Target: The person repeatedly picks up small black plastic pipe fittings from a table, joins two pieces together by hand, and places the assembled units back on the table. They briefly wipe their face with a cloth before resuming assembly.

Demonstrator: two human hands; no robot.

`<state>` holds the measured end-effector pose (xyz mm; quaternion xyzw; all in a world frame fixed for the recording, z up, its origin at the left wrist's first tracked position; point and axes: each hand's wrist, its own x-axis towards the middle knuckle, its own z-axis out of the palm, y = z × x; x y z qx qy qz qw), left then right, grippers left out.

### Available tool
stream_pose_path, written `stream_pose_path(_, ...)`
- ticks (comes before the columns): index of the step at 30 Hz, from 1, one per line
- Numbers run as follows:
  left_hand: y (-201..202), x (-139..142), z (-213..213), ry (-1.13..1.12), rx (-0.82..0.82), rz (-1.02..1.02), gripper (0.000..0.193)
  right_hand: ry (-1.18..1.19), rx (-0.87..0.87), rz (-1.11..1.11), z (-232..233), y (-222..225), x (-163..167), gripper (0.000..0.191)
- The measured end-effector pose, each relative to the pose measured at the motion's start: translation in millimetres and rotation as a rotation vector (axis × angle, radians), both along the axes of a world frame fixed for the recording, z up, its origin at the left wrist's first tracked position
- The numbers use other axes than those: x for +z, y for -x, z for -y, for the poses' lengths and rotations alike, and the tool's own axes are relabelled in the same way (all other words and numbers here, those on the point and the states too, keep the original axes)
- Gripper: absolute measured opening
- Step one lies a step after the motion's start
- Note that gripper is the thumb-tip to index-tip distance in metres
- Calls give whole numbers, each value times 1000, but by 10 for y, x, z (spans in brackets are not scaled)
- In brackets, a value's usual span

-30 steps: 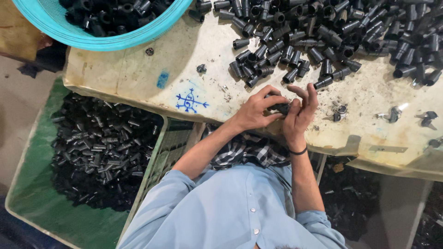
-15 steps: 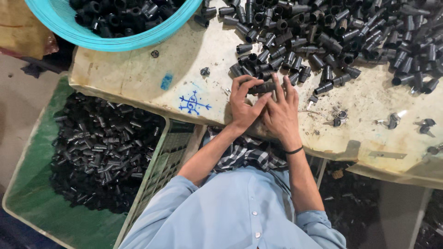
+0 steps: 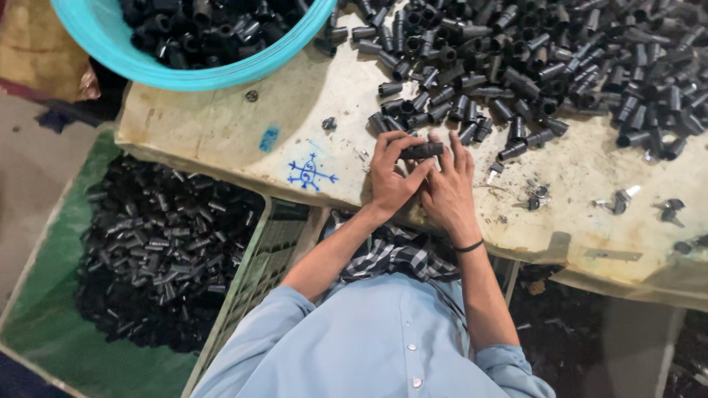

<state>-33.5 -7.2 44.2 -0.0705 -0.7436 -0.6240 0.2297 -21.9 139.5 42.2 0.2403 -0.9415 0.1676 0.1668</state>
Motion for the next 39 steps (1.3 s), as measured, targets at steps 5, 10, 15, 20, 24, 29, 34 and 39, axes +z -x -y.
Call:
stream_pose_path(5,30,3,-23,-56,-25,59,37,138,-71,36,-58,5,-82,34)
stream_pose_path(10,70,-66,9,157,-54,-65,39,324,-101,-46,-181,-37,-183,43)
stream_pose_path(15,70,-195,-25,207,-159,-79,39,503,-229,-95,-273,-121,-215,37)
stream_pose_path(20,61,-256,-47,20,-269,-26,37,688,-237,-1,-287,-152,-191,35)
stream_pose_path(24,72,-300,-37,46,-237,-23,38,752,-174,-42,-292,-121,-161,39)
stream_pose_path(29,125,-318,-43,136,-281,-101,40,657,-103,-39,-343,-102,-139,50)
stream_pose_path(34,107,-200,-23,167,-280,-18,40,845,-97,16,-327,-127,-292,34)
stream_pose_path(39,83,-87,-36,147,-276,121,37,1235,-138,-28,-292,-154,-426,30)
